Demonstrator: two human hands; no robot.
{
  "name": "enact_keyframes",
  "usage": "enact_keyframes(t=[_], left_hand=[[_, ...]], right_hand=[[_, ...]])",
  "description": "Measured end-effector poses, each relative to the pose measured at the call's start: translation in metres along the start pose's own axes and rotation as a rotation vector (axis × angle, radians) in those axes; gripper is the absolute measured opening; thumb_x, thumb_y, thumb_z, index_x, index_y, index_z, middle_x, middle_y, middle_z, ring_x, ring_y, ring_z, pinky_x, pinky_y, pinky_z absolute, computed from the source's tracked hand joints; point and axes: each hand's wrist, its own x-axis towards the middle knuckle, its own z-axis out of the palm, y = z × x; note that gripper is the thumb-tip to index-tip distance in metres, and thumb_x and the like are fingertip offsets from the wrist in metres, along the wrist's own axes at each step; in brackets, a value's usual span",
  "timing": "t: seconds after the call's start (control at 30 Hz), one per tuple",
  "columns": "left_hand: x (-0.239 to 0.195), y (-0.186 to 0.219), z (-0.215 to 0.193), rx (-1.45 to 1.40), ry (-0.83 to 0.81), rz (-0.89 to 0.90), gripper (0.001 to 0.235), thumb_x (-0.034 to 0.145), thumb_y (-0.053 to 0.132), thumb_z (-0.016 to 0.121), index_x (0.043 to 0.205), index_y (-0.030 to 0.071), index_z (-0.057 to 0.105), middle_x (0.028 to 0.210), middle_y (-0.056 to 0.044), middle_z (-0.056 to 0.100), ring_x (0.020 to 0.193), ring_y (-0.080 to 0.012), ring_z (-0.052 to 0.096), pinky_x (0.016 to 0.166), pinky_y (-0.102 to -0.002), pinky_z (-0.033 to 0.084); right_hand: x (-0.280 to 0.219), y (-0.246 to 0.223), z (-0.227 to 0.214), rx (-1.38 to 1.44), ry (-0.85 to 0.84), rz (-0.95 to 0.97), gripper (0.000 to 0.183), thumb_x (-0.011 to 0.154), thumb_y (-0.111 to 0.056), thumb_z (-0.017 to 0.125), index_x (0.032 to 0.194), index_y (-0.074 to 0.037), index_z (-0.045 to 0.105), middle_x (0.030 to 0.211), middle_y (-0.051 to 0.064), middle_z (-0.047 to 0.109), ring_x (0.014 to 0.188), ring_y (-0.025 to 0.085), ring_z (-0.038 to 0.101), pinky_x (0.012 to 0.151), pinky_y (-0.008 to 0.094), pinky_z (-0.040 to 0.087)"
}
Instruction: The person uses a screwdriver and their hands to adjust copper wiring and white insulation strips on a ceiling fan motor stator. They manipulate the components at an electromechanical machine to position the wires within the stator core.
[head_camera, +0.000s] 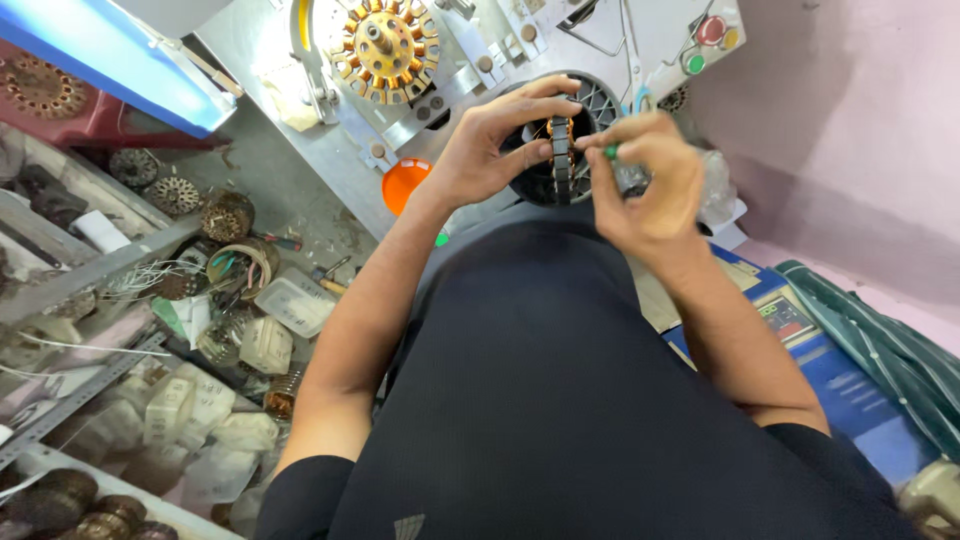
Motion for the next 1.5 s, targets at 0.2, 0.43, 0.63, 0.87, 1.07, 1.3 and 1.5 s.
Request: enact_keyframes(t=[0.2, 0.43, 0.63, 0.87, 1.07, 1.3, 1.5], left_hand=[[-0.028, 0.001, 0.011, 0.281, 0.371, 0.039, 0.041, 0.089, 0.009, 0.084, 0.127, 0.006, 0.068, 0.128, -0.009, 0.068, 0.117, -0.0246, 0.067, 0.102, -0.035, 0.053], [-0.137, -0.041, -0.010, 0.617, 0.579, -0.475, 0.019, 0.086, 0.009, 0.080, 0.103, 0.008, 0.073, 0.093, -0.009, 0.067, 0.075, -0.0253, 0.067, 0.070, -0.036, 0.053], [-0.182, -0.077, -0.016, 0.743, 0.587, -0.492, 0.023, 0.079, 0.011, 0.079, 0.101, 0.007, 0.072, 0.095, -0.011, 0.064, 0.086, -0.0314, 0.067, 0.075, -0.042, 0.053], [-0.189, -0.079, -0.017, 0.856, 0.477, -0.567, 0.018, 0.075, 0.011, 0.081, 0.088, 0.007, 0.069, 0.093, -0.012, 0.059, 0.089, -0.0337, 0.064, 0.075, -0.046, 0.051], [-0.188, -0.082, -0.020, 0.875, 0.433, -0.524, 0.019, 0.072, 0.008, 0.080, 0.083, 0.005, 0.065, 0.095, -0.011, 0.060, 0.094, -0.0340, 0.062, 0.079, -0.046, 0.051], [-0.169, -0.048, -0.017, 0.658, 0.544, -0.462, 0.016, 0.083, 0.006, 0.078, 0.094, 0.002, 0.067, 0.094, -0.011, 0.067, 0.089, -0.0290, 0.068, 0.079, -0.039, 0.055], [-0.121, 0.026, 0.003, 0.279, 0.413, -0.219, 0.022, 0.091, -0.002, 0.074, 0.112, 0.005, 0.072, 0.107, -0.009, 0.074, 0.097, -0.0204, 0.076, 0.085, -0.031, 0.060]], right_hand=[[-0.007, -0.011, -0.016, 0.142, 0.236, 0.025, 0.058, 0.102, 0.022, 0.066, 0.130, -0.012, 0.028, 0.122, 0.018, 0.056, 0.092, 0.032, 0.073, 0.079, 0.037, 0.065], [-0.037, -0.010, -0.045, 0.212, 0.371, 0.237, 0.051, 0.118, 0.015, 0.060, 0.138, -0.015, 0.024, 0.119, 0.014, 0.053, 0.093, 0.029, 0.069, 0.086, 0.041, 0.060], [-0.057, -0.010, -0.020, 0.345, 0.274, 0.434, 0.052, 0.115, 0.017, 0.061, 0.140, -0.011, 0.025, 0.115, 0.015, 0.055, 0.093, 0.024, 0.065, 0.089, 0.040, 0.060], [-0.062, -0.015, -0.018, 0.373, 0.231, 0.465, 0.050, 0.114, 0.016, 0.062, 0.139, -0.011, 0.027, 0.112, 0.015, 0.056, 0.091, 0.023, 0.066, 0.088, 0.039, 0.063], [-0.061, -0.017, -0.019, 0.355, 0.240, 0.463, 0.051, 0.116, 0.015, 0.064, 0.139, -0.011, 0.027, 0.111, 0.016, 0.058, 0.092, 0.023, 0.066, 0.086, 0.037, 0.063], [-0.044, -0.036, -0.014, 0.471, 0.271, 0.467, 0.036, 0.116, 0.003, 0.062, 0.135, -0.008, 0.033, 0.102, 0.011, 0.056, 0.080, 0.021, 0.066, 0.077, 0.036, 0.065], [-0.028, -0.050, -0.006, 0.358, -0.057, 0.544, 0.013, 0.107, 0.002, 0.059, 0.113, 0.002, 0.070, 0.099, 0.012, 0.066, 0.071, 0.017, 0.067, 0.058, 0.025, 0.047]])
